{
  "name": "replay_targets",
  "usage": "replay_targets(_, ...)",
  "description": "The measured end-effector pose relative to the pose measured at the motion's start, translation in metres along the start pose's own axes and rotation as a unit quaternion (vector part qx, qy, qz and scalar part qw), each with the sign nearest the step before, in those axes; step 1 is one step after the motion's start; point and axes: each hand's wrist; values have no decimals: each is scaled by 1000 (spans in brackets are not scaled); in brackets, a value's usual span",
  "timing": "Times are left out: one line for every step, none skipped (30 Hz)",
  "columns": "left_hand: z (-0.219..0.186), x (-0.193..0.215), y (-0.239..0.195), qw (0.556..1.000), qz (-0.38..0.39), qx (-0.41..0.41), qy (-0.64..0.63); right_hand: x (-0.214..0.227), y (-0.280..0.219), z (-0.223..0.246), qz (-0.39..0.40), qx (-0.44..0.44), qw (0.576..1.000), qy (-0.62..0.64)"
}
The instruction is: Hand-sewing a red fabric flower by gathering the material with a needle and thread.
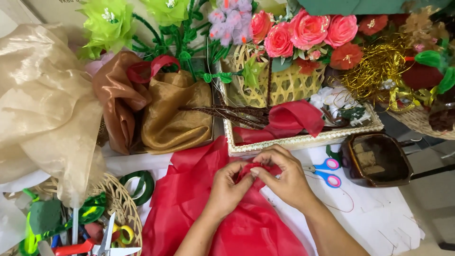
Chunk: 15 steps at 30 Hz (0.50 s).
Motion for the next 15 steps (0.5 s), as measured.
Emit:
replay_targets(2,0,-1,1000,7,9,-10,-1,0,-3,-4,-5,1000,-4)
replay_targets(-1,0,-1,1000,6,9,-10,-2,0,-4,-4,-5,1000,-3)
replay_targets(-4,-1,0,999,0,32,11,-2,0,-5,-13,-18,1000,10)
replay_targets(-7,-1,0,998,-4,55,32,-2,1,-7,-24,-31,999,23)
replay_targets(-6,-1,0,998,-4,55,32,-2,1,-9,-24,-30,999,23)
replay_targets(-5,-1,0,998,-16,56,33,-2,1,-12,-22,-67,996,58)
replay_targets(-5,-1,0,997,-27,56,35,-1,0,-15,-19,-103,990,92)
replay_targets(-6,-1,1,998,-26,55,35,-1,1,-14,-20,-102,990,92)
replay_targets(-8,-1,1,997,-26,61,37,-1,1,-14,-20,-132,983,123)
replay_targets(-9,0,0,997,-27,68,39,-1,0,-13,-18,-162,974,155)
replay_targets(-9,0,0,997,-28,68,39,-1,0,-13,-17,-162,974,155)
replay_targets(-8,0,0,997,-22,67,26,0,0,-14,-1,-173,970,169)
replay_targets(-8,0,0,998,-15,66,14,0,0,-14,16,-184,966,183)
replay_targets(-7,1,0,998,-15,66,14,2,0,-12,15,-184,966,183)
replay_targets(-6,1,1,998,-12,52,15,4,1,-9,36,-165,974,153)
Point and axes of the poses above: each hand's wrist, its own y-axis towards the middle knuckle, its own x-axis out of the back of the hand, z = x × y, and after that the axes turned 7 degrees about -x, right-handed
